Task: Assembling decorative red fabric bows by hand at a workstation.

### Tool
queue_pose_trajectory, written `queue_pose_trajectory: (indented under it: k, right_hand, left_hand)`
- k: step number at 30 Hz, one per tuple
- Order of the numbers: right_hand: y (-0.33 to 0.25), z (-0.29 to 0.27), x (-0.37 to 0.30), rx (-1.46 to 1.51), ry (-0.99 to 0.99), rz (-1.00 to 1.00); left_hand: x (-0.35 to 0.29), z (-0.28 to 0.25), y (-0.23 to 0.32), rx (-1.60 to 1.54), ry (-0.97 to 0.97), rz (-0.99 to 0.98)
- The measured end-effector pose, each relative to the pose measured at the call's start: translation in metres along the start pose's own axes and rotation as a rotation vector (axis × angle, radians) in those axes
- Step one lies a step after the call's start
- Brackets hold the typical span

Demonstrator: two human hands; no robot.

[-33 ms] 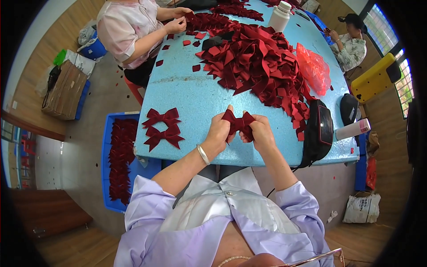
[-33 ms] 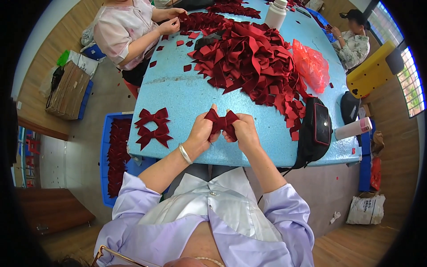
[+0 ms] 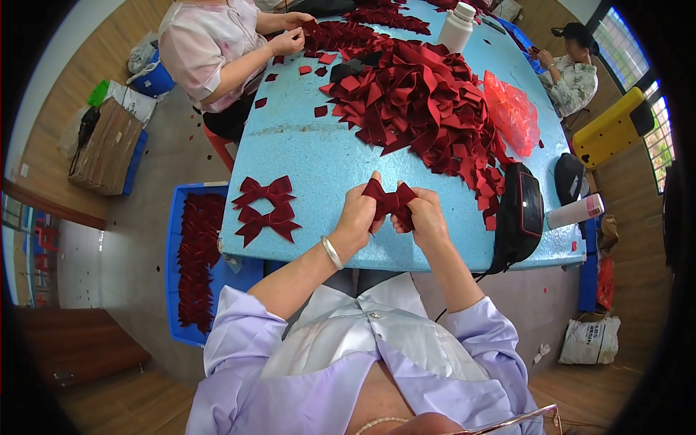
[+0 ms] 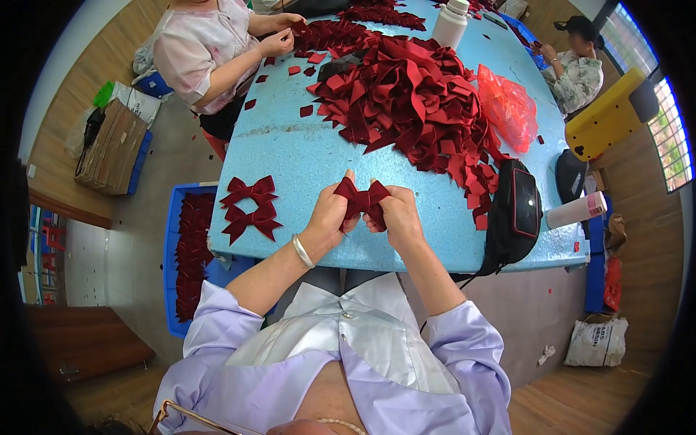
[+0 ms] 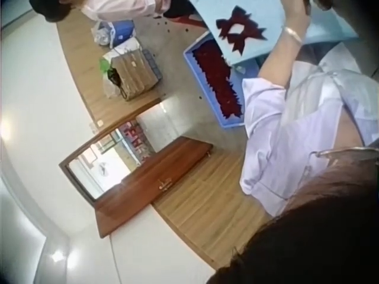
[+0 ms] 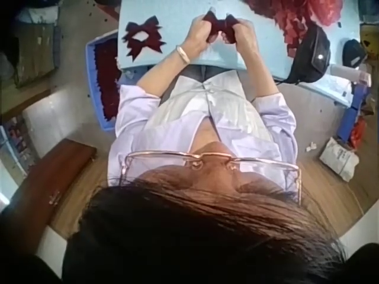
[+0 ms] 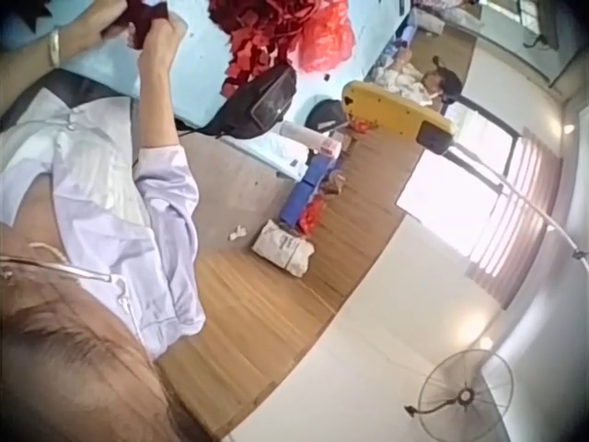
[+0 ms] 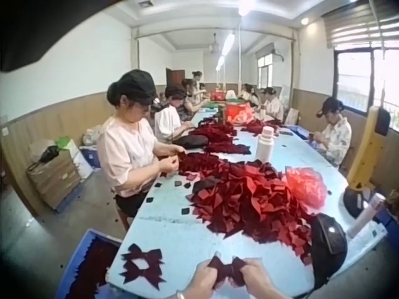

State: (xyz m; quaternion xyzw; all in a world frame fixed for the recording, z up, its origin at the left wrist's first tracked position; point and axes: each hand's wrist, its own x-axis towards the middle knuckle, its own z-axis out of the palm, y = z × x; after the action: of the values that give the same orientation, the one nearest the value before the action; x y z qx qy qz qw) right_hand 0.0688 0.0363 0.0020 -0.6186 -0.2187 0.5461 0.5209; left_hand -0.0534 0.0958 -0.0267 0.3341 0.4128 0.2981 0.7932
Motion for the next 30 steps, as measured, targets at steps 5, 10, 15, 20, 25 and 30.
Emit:
queue_pose_trajectory:
  k: [5,10,15,20,25,30]
  right_hand:
    - [0.009,0.0,-0.002,0.074,-0.011,-0.073]
    - [0.011,0.002,-0.006,0.052,0.015,-0.161]
    - [0.016,0.0,-0.004,-0.123,0.065,-0.28]
    - [0.014,0.009,-0.011,-0.158,0.129,-0.357]
    - [0.024,0.006,-0.008,-0.188,0.155,-0.484]
    - [0.025,0.006,-0.009,-0.17,0.146,-0.446]
  left_hand:
    - [-0.011,0.006,0.004,-0.024,-0.012,0.053]
    - [-0.015,0.002,0.002,-0.037,-0.021,0.074]
    - [-0.023,0.002,0.003,0.01,-0.017,0.049]
    - [-0.029,0.003,0.003,0.022,0.007,0.067]
    - [-0.029,0.002,-0.002,0.107,0.051,0.134]
    - [-0.025,-0.001,-0.009,0.153,0.023,0.187]
